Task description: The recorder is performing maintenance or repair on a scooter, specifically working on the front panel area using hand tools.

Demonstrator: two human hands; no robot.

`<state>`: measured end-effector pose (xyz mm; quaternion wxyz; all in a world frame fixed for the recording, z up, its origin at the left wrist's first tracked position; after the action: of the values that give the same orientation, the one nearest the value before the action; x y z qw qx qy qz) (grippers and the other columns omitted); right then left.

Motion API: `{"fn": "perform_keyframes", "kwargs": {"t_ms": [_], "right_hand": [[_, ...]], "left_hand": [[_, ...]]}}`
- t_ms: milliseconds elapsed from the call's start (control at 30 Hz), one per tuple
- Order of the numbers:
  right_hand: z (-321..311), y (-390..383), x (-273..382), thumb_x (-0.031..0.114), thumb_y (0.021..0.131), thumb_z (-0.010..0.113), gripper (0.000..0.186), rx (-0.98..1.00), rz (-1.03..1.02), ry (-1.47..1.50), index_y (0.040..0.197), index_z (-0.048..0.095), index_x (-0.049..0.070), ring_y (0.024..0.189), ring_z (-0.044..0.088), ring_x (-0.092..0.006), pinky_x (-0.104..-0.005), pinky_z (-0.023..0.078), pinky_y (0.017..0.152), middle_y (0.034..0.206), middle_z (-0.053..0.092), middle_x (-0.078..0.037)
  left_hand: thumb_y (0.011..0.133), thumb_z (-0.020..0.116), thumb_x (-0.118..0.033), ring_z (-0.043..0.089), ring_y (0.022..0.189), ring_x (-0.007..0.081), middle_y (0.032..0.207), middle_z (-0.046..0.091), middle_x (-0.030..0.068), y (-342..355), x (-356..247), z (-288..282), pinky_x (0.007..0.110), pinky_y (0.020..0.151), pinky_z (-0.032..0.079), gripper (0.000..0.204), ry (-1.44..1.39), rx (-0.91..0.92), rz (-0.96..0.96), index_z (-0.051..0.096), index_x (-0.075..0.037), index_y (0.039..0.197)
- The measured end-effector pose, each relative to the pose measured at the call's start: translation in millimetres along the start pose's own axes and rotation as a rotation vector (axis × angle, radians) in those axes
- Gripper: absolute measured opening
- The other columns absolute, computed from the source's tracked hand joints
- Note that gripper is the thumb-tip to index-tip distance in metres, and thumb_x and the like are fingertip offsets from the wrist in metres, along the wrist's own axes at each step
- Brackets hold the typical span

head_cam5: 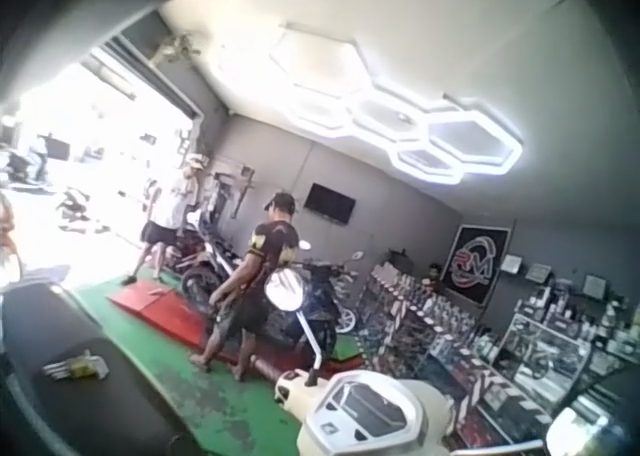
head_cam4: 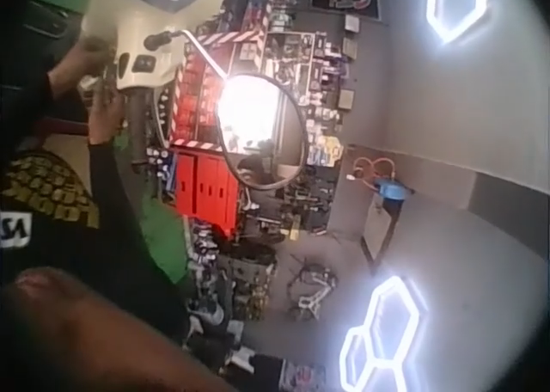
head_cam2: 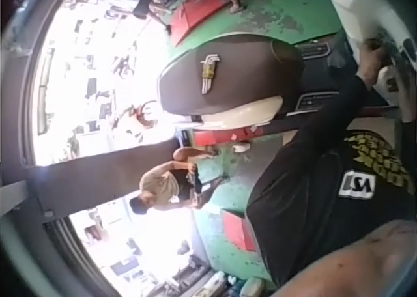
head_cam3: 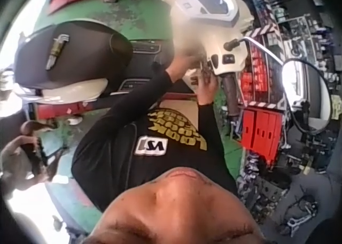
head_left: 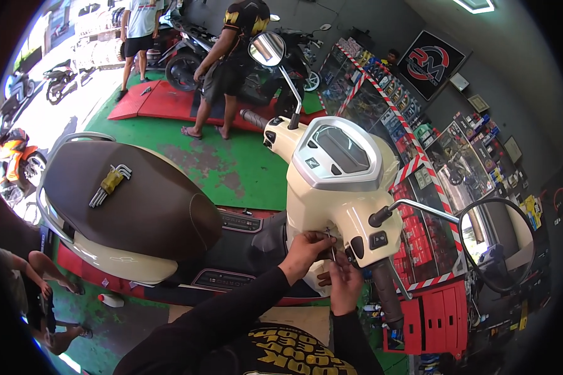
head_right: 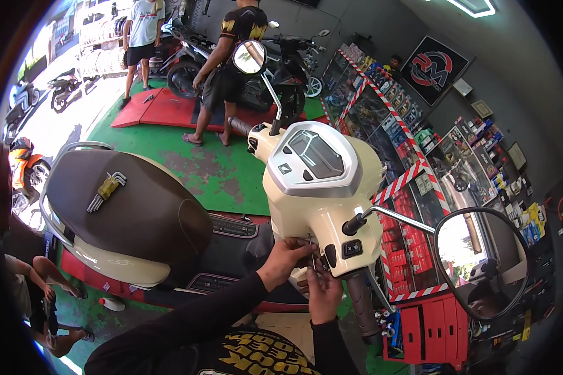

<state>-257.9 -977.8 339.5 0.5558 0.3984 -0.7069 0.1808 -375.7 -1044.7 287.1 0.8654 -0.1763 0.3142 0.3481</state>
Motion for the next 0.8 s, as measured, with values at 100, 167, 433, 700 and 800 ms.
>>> {"fn": "perform_keyframes", "kwargs": {"t_ms": [100,167,433,700,800], "right_hand": [[3,-9,7,0.024,0.096,0.054,0.04,0.001,0.191,0.314,0.128,0.052,0.001,0.056,0.061,-0.019,-0.0252,0.049,0.045,0.107,0.064,-0.012],[1,-11,13,0.024,0.096,0.054,0.036,-0.051,0.205,0.39,0.124,0.053,0.002,0.056,0.062,-0.0196,-0.0257,0.05,0.045,0.103,0.064,-0.012],[2,-3,6,0.032,0.095,0.053,0.041,0.197,0.42,0.375,0.127,0.053,0.006,0.055,0.061,-0.0202,-0.024,0.046,0.041,0.105,0.061,-0.011],[-1,24,6,0.041,0.097,0.05,0.046,0.423,0.257,-0.141,0.134,0.056,0.015,0.091,0.064,-0.0302,-0.0471,0.043,0.082,0.116,0.066,-0.014],[-4,36,-3,0.04,0.096,0.051,0.043,0.418,0.115,-0.364,0.13,0.057,0.014,0.091,0.063,-0.0304,-0.0486,0.043,0.084,0.115,0.067,-0.014]], "left_hand": [[0.096,0.057,-0.01,0.067,0.073,0.018,0.09,0.07,0.0128,-1,-2,-4,0.025,0.068,0.055,0.02,-0.006,-0.019,0.008,0.064,0.006,0.107],[0.095,0.057,-0.009,0.066,0.074,0.0178,0.09,0.069,0.0128,-3,-5,1,0.026,0.069,0.055,0.02,-0.061,-0.003,-0.034,0.063,0.006,0.107],[0.096,0.052,-0.018,0.058,0.064,0.0112,0.088,0.07,0.0084,-7,-7,0,0.02,0.055,0.043,0.025,-0.036,-0.063,0.034,0.067,-0.001,0.107],[0.095,0.053,-0.024,0.056,0.067,0.0112,0.088,0.067,0.0066,4,0,4,0.023,0.054,0.042,0.028,-0.06,-0.115,0.041,0.064,-0.002,0.11],[0.095,0.053,-0.025,0.057,0.067,0.0115,0.087,0.067,0.0067,16,14,1,0.023,0.054,0.041,0.029,-0.027,-0.16,0.078,0.064,-0.002,0.109]]}}
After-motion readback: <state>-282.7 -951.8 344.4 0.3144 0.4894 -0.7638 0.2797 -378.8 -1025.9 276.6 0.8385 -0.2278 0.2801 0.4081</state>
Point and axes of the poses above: each hand's wrist, its own y-axis towards the middle knuckle, its own z-axis out of the palm, x = y × z, the point moved 4 cm from there along y, towards the middle knuckle
